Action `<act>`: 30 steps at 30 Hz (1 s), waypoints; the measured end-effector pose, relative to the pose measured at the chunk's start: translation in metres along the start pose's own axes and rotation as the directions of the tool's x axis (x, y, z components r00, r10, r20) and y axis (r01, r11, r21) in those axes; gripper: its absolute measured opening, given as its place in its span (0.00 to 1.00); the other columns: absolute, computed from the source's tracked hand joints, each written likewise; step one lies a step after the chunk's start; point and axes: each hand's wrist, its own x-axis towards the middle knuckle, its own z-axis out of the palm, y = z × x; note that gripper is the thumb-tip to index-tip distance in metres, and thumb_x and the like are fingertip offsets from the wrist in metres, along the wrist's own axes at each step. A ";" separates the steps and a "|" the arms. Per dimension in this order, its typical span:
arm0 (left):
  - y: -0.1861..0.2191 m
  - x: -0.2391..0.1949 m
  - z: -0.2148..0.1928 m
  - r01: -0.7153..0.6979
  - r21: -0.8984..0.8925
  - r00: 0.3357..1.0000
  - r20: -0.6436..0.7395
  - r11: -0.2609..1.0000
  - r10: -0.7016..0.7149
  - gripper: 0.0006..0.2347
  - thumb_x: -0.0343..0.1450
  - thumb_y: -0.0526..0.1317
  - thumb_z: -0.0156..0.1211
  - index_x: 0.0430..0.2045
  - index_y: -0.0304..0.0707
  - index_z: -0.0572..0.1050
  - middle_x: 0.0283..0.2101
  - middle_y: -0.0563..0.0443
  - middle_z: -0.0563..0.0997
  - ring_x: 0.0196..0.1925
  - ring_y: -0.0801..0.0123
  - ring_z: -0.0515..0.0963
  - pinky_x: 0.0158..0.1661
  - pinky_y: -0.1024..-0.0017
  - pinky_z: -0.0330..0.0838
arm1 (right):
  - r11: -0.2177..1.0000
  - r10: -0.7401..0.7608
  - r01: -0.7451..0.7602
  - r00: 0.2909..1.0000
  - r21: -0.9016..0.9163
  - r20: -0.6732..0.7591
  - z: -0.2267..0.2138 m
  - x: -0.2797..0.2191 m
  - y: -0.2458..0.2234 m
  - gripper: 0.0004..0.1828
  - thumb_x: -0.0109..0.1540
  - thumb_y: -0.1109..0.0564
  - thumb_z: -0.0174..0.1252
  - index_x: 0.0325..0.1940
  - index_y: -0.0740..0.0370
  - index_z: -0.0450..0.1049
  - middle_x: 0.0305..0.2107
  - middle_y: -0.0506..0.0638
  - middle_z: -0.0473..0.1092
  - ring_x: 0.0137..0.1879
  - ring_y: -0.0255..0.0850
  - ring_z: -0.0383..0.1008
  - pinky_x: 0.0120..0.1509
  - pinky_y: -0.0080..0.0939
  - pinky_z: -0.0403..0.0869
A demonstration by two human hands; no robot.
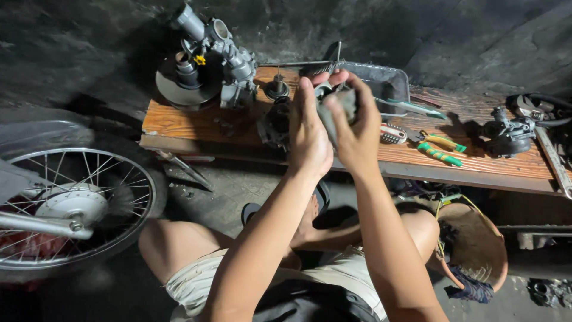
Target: The person cleans a disassembled carburetor part using a rag and a toothbrush. They wipe the exterior and interior of the component, then scrub it with the toothbrush before wiping it again with the rag.
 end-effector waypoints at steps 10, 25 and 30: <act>-0.022 0.017 0.043 0.263 -0.041 0.963 -0.047 0.964 -0.264 0.20 0.76 0.55 0.48 0.46 0.36 0.73 0.46 0.41 0.84 0.47 0.65 0.82 0.47 0.68 0.76 | 0.976 0.075 -0.032 0.978 0.216 -0.196 -0.020 0.054 0.030 0.13 0.67 0.66 0.45 0.52 0.60 0.71 0.48 0.56 0.77 0.56 0.40 0.77 0.62 0.36 0.74; -0.036 0.074 0.037 0.175 0.246 0.983 -0.090 0.953 -0.158 0.17 0.75 0.52 0.46 0.34 0.37 0.75 0.36 0.45 0.83 0.33 0.70 0.82 0.31 0.74 0.83 | 0.802 0.401 -0.271 0.905 0.533 -0.144 -0.018 0.092 0.055 0.16 0.66 0.48 0.59 0.43 0.66 0.77 0.25 0.50 0.73 0.28 0.36 0.72 0.34 0.35 0.75; -0.036 0.078 0.032 0.286 0.278 0.958 -0.080 0.917 -0.274 0.19 0.74 0.54 0.44 0.35 0.35 0.75 0.36 0.42 0.83 0.32 0.65 0.85 0.30 0.71 0.82 | 0.724 0.608 -0.549 0.794 0.417 -0.009 -0.005 0.106 0.019 0.34 0.58 0.29 0.54 0.16 0.45 0.43 0.12 0.37 0.40 0.18 0.29 0.38 0.22 0.34 0.42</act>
